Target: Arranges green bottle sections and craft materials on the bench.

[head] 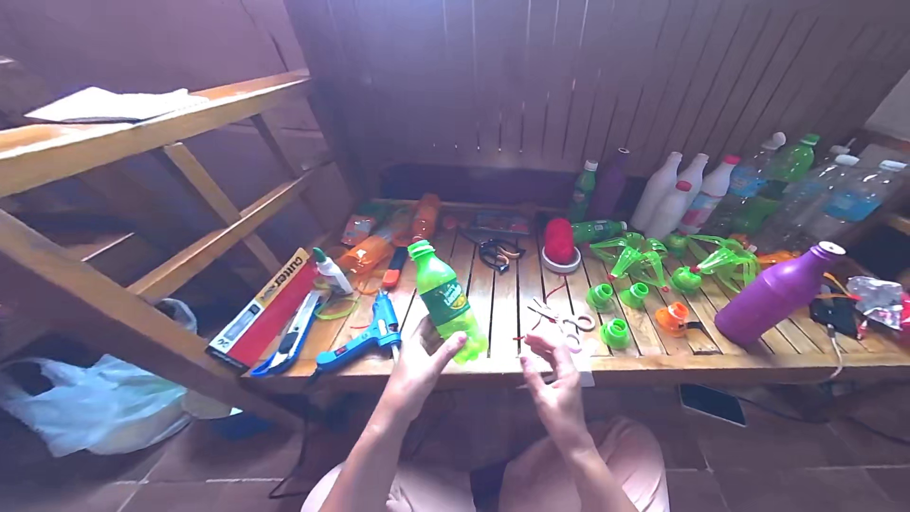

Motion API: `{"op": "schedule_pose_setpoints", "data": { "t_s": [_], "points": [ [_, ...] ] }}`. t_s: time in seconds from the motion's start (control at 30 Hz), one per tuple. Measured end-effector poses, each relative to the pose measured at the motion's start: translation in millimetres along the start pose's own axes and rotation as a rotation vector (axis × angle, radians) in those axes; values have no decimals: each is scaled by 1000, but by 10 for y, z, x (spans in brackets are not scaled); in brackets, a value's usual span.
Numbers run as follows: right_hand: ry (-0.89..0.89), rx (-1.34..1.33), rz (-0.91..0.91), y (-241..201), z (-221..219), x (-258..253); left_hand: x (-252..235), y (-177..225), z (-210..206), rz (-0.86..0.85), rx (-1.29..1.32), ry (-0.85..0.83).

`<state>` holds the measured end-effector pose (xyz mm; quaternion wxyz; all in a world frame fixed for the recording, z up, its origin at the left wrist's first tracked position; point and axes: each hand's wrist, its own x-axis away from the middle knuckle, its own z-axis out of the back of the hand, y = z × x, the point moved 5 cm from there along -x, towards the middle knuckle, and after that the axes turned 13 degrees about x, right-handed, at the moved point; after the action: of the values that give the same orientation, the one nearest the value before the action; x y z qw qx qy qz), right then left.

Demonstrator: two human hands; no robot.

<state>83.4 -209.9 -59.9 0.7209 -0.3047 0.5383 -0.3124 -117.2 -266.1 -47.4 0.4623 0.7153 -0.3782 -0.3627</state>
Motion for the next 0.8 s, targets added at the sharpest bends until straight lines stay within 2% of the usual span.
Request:
{"op": "schedule_pose_setpoints", "data": {
  "t_s": [0.13, 0.23, 0.37, 0.5, 0.7, 0.8],
  "points": [
    [40, -120, -21, 76, 233, -2, -31, 28, 85, 17, 12, -12],
    [33, -43, 60, 113, 223, 24, -12, -4, 52, 92, 100, -76],
    [-8, 30, 76, 84, 150, -21, 61, -75, -57, 150, 173, -189],
    [-54, 0, 69, 55, 106, -108, 116, -144, -68, 142, 139, -262],
    [-83, -6, 51, 48, 74, -113, 169, -155, -94, 126, 87, -288],
    [-101, -57, 18, 58, 59, -107, 252, -156, -186, 140, 28, -397]
  ]
}}
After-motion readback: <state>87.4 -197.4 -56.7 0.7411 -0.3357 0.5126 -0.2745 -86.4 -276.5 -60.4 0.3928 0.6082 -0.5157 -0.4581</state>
